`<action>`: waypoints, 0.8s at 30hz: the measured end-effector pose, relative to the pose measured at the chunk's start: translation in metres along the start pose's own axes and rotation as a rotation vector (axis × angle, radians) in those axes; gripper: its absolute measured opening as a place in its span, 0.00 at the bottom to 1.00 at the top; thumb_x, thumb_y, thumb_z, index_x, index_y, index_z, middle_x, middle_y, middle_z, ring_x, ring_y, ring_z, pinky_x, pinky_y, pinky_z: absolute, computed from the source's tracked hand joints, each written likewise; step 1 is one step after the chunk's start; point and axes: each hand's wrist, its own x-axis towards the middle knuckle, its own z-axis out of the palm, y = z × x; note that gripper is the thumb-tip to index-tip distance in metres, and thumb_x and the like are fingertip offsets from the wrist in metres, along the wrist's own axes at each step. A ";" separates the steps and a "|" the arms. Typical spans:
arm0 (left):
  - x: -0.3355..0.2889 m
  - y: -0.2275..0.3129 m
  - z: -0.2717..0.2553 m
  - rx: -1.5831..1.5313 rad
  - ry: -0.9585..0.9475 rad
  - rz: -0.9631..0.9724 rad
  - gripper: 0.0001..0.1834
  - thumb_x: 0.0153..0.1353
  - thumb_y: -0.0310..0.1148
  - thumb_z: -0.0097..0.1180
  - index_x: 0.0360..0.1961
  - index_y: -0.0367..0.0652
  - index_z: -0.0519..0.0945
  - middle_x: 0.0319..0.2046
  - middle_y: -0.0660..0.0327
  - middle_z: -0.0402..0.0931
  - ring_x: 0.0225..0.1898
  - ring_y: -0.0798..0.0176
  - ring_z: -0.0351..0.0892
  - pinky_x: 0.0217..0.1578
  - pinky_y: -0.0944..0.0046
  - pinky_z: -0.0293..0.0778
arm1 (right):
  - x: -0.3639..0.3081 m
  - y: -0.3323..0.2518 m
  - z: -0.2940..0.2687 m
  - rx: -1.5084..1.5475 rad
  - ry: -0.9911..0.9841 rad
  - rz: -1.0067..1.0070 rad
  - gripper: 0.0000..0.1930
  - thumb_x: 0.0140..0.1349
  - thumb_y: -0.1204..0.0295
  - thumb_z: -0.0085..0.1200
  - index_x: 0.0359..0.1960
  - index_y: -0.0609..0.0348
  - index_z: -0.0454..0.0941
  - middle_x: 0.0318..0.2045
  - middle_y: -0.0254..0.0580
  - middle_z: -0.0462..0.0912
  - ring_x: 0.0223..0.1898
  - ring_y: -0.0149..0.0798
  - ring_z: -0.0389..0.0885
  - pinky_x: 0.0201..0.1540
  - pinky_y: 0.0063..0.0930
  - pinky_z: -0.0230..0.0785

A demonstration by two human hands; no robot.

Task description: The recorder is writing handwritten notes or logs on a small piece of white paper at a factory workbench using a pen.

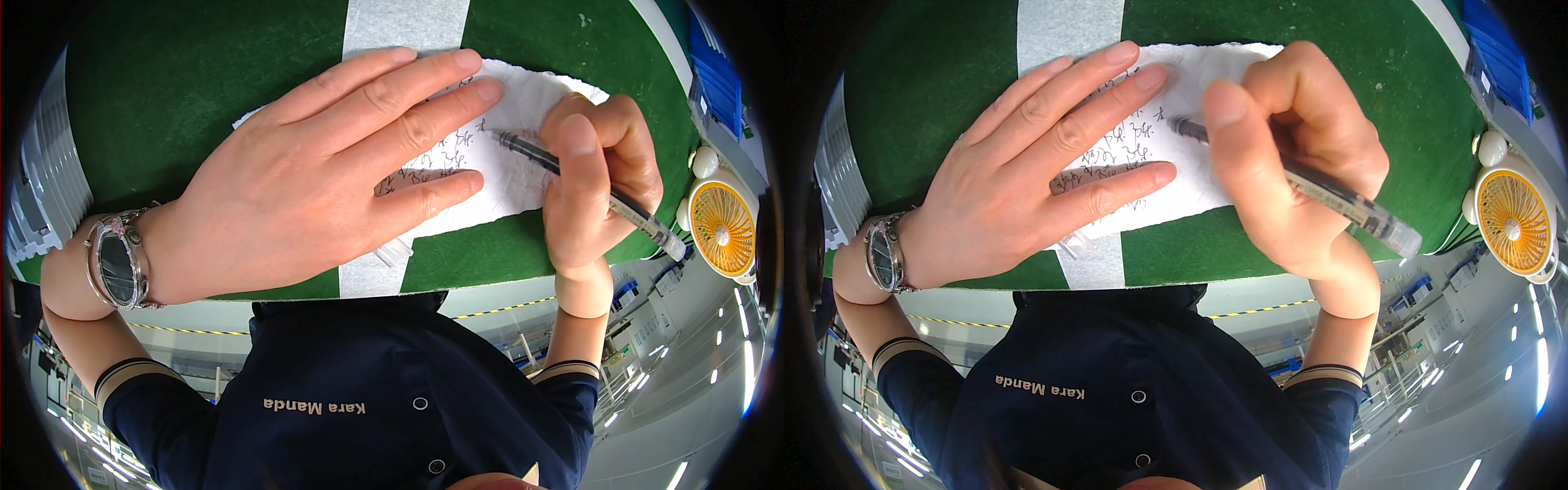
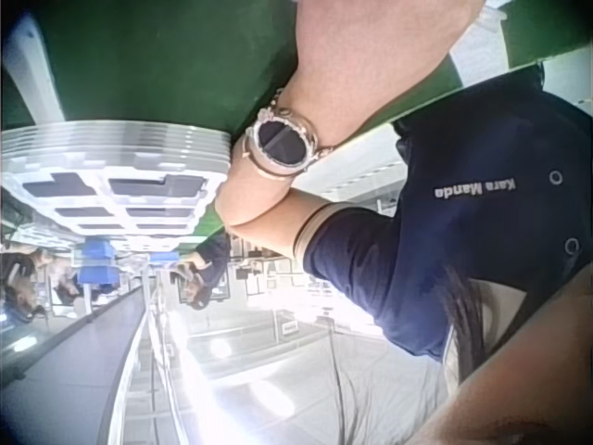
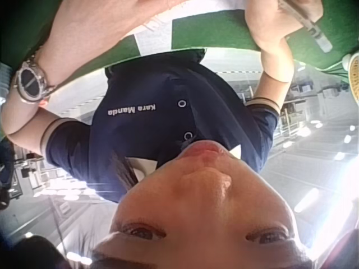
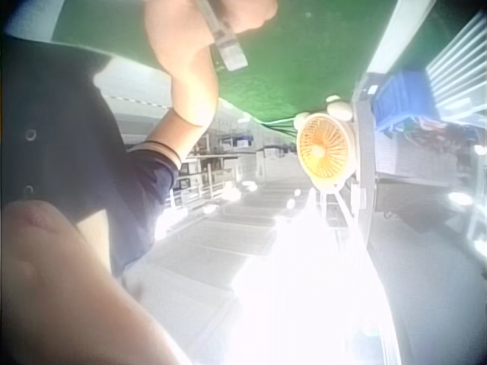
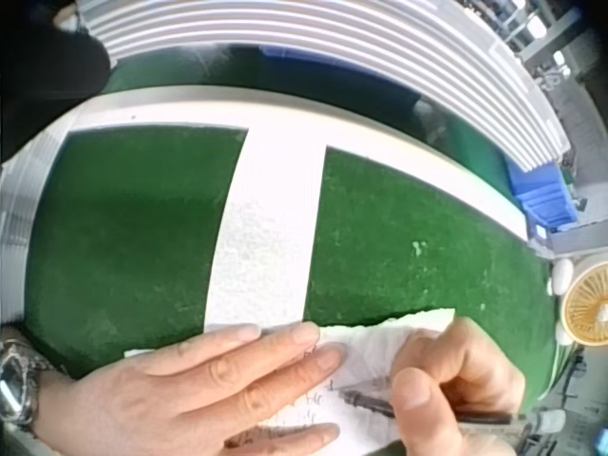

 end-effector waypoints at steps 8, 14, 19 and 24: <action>0.000 -0.001 0.001 -0.005 0.007 0.003 0.22 0.53 0.33 0.57 0.51 0.61 0.80 0.62 0.56 0.67 0.64 0.53 0.63 0.57 0.53 0.68 | 0.000 -0.002 0.003 0.045 0.046 0.017 0.11 0.59 0.78 0.46 0.20 0.59 0.61 0.16 0.33 0.65 0.20 0.24 0.57 0.25 0.21 0.49; -0.001 -0.001 0.000 -0.013 -0.001 0.000 0.22 0.53 0.33 0.57 0.51 0.61 0.80 0.62 0.56 0.66 0.65 0.53 0.62 0.58 0.54 0.67 | 0.001 0.000 0.002 0.035 0.033 -0.008 0.10 0.59 0.78 0.46 0.20 0.60 0.61 0.15 0.32 0.64 0.20 0.24 0.56 0.24 0.21 0.47; 0.000 -0.001 0.000 -0.006 -0.003 0.003 0.22 0.52 0.33 0.57 0.51 0.61 0.80 0.62 0.56 0.66 0.65 0.53 0.62 0.58 0.54 0.67 | 0.001 0.000 0.002 0.059 0.041 0.002 0.11 0.58 0.78 0.47 0.19 0.60 0.61 0.15 0.32 0.64 0.19 0.24 0.56 0.24 0.21 0.47; -0.001 -0.001 0.000 0.001 0.000 0.004 0.22 0.53 0.33 0.57 0.52 0.61 0.80 0.62 0.56 0.66 0.65 0.53 0.62 0.58 0.54 0.67 | 0.003 0.013 -0.010 0.119 0.069 -0.129 0.09 0.62 0.79 0.52 0.24 0.60 0.69 0.20 0.27 0.69 0.22 0.19 0.59 0.25 0.16 0.53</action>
